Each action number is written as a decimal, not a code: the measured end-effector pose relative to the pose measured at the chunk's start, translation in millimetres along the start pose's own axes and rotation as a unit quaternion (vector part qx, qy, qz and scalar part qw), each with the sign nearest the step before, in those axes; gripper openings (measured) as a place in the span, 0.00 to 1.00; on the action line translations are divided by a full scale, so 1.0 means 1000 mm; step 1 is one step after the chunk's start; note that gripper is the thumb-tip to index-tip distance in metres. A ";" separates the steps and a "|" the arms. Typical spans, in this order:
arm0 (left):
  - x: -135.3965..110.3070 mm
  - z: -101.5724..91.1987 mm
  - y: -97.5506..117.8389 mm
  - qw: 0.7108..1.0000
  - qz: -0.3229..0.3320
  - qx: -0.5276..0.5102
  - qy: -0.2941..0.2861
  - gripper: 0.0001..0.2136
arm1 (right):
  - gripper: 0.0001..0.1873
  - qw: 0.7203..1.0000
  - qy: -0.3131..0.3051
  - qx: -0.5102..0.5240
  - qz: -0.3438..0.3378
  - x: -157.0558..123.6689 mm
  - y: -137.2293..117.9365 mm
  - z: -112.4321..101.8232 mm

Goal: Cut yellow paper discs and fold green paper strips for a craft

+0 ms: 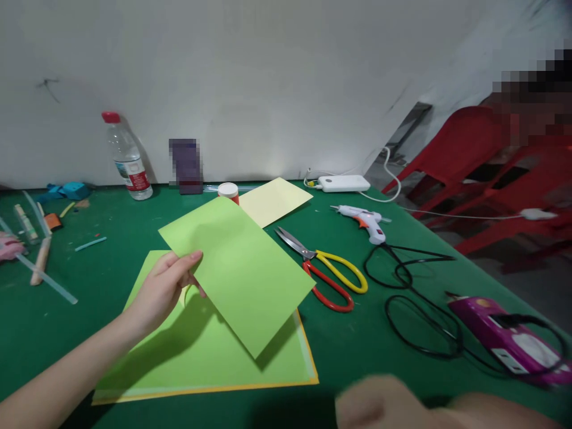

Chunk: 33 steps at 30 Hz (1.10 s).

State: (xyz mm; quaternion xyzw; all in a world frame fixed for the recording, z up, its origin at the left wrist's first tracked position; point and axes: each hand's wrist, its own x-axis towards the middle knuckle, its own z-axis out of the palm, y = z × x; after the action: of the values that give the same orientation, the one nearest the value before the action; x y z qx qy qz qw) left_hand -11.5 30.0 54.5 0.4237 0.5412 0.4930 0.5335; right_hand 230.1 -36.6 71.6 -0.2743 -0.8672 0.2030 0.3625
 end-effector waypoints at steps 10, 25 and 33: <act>-0.006 0.002 -0.010 0.998 -0.004 0.054 0.017 0.19 | 0.13 0.947 -0.030 0.118 0.296 0.039 0.044 0.005; 0.006 0.003 -0.020 0.991 -0.119 -0.052 -0.012 0.11 | 0.29 0.876 -0.114 -0.227 0.410 -0.032 0.135 -0.011; 0.008 -0.009 0.012 0.994 0.090 0.053 -0.020 0.07 | 0.34 0.889 -0.059 -0.119 0.438 -0.028 0.141 -0.016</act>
State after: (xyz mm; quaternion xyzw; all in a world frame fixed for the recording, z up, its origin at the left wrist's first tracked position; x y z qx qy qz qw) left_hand -22.3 38.7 64.9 0.5082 0.5155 0.5008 0.4746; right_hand 305.2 56.4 -10.3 -0.6549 -0.6966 0.2521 0.1496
